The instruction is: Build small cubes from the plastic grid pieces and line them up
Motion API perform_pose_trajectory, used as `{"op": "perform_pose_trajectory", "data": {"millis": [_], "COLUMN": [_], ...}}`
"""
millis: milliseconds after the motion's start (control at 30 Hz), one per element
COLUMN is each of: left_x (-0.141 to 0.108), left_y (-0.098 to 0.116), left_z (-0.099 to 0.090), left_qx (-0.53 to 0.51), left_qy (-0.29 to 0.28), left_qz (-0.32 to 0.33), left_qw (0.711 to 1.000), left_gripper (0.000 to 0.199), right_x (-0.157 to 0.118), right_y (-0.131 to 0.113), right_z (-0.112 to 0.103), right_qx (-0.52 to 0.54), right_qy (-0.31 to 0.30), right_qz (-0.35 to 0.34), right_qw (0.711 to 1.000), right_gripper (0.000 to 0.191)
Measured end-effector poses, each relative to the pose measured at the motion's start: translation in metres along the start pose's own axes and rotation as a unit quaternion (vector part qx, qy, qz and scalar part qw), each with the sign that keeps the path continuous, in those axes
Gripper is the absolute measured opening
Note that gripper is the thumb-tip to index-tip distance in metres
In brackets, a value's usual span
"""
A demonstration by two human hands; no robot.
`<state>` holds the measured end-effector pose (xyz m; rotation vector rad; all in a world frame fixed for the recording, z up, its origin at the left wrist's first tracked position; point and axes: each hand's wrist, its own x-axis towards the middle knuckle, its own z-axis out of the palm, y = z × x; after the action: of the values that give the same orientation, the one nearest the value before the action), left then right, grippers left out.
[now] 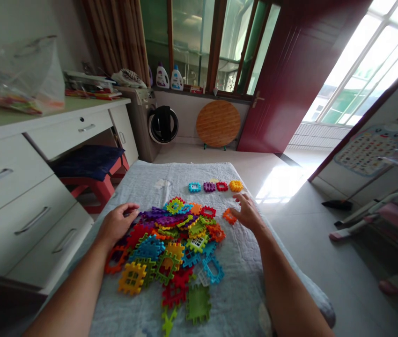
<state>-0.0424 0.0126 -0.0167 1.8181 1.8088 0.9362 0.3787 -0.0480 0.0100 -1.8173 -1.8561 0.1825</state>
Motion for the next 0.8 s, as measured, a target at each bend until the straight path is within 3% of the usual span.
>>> {"op": "perform_pose_trajectory", "data": {"millis": [100, 200, 300, 467, 633, 800], "left_x": [0.001, 0.001, 0.002, 0.001, 0.000, 0.000], "left_y": [-0.001, -0.004, -0.004, -0.003, -0.004, -0.004], "left_z": [0.000, 0.001, 0.002, 0.001, 0.001, 0.001], "left_qx": [0.010, 0.013, 0.012, 0.011, 0.008, 0.007], "left_qy": [0.001, -0.001, -0.002, 0.000, -0.004, -0.008], "left_qz": [0.002, 0.004, 0.005, 0.003, 0.001, -0.002], "left_qw": [1.000, 1.000, 1.000, 1.000, 1.000, 1.000], "left_gripper": [0.039, 0.041, 0.041, 0.040, 0.042, 0.042], "right_x": [-0.003, -0.010, -0.014, -0.014, -0.015, -0.017], "right_y": [-0.019, -0.042, -0.054, -0.052, -0.049, -0.050], "right_z": [-0.005, -0.003, 0.001, 0.002, 0.001, -0.006], "right_qx": [0.071, 0.101, 0.087, 0.099, 0.060, 0.055], "right_qy": [-0.117, -0.209, -0.207, -0.229, -0.209, -0.242], "right_qz": [-0.049, -0.098, -0.132, -0.146, -0.133, -0.096], "right_qw": [0.989, 0.968, 0.965, 0.957, 0.967, 0.964], "right_gripper": [0.017, 0.025, 0.031, 0.013, 0.026, 0.034]}}
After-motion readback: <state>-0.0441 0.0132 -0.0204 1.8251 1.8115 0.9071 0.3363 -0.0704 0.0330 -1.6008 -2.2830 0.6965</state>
